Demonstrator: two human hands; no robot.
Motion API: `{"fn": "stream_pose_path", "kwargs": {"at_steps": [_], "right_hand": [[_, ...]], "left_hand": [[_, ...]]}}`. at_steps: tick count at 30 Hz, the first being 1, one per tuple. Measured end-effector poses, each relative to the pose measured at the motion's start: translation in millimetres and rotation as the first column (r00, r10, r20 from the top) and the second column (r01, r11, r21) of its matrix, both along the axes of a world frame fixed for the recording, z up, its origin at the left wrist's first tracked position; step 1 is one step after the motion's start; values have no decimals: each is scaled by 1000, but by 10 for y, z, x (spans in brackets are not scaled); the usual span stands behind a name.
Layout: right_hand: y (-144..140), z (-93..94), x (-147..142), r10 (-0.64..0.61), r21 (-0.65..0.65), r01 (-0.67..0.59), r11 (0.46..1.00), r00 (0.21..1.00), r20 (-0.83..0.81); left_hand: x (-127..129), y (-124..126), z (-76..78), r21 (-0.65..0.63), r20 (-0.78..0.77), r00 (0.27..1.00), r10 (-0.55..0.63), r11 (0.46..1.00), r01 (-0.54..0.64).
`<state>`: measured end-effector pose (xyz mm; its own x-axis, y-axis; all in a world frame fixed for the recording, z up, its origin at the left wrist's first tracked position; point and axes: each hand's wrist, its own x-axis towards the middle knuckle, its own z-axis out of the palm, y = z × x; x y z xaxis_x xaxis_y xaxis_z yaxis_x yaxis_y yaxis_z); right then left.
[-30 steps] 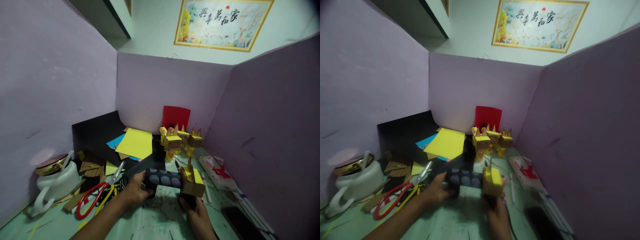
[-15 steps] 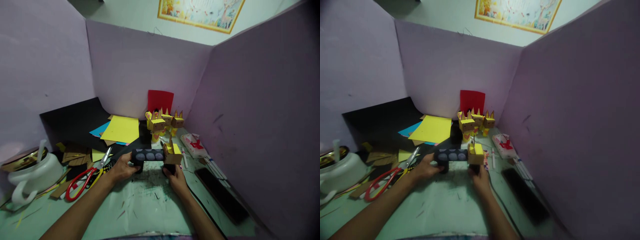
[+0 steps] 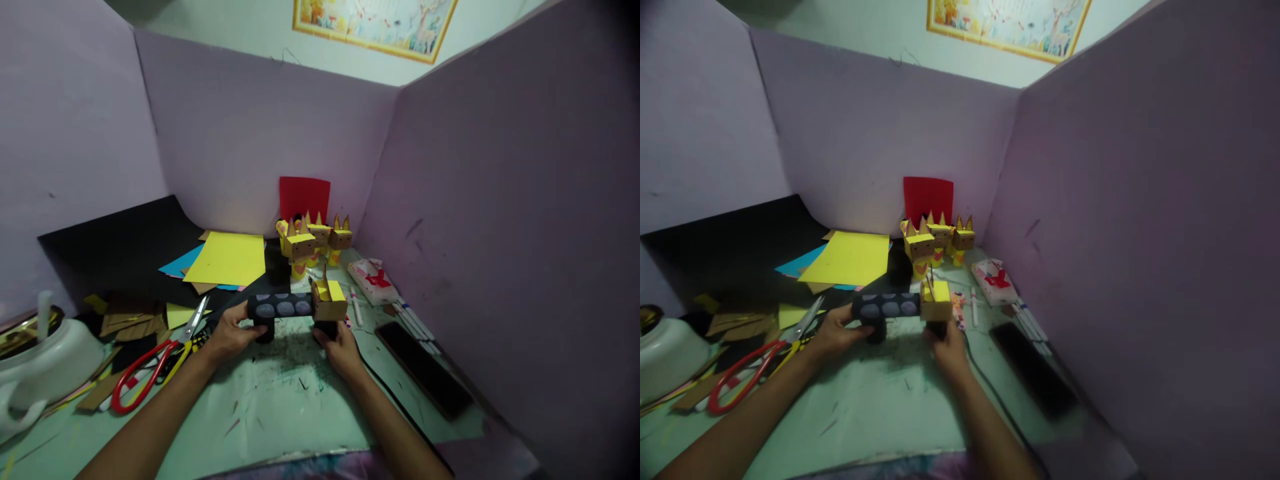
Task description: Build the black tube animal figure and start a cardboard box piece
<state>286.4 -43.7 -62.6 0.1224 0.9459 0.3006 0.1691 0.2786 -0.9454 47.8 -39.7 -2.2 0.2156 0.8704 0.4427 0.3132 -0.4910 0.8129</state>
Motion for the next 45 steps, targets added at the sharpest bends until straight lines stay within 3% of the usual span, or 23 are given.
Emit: {"fn": "stream_pose_path", "kwargs": {"at_steps": [8, 17, 26, 32, 41, 45], "right_hand": [[24, -59, 14, 13, 12, -13, 1000, 1000, 15], [33, -71, 24, 15, 35, -16, 999, 1000, 22], [30, -46, 18, 19, 37, -20, 999, 1000, 23], [8, 5, 6, 11, 51, -13, 999, 999, 39], [-13, 62, 13, -30, 10, 30, 1000, 998, 58], [-76, 142, 28, -83, 18, 82, 996, 995, 62]], "left_hand": [[-34, 14, -47, 35, -55, 998, -19, 999, 20], [-24, 16, -66, -42, -13, 1000, -2, 999, 2], [-42, 14, -48, 141, -226, 972, 67, 989, -36], [-30, 14, -61, 68, -173, 983, 66, 996, -55], [-28, 11, -137, 37, -208, 976, 66, 998, -59], [-69, -58, -112, 55, -156, 985, 69, 997, -61]]}}
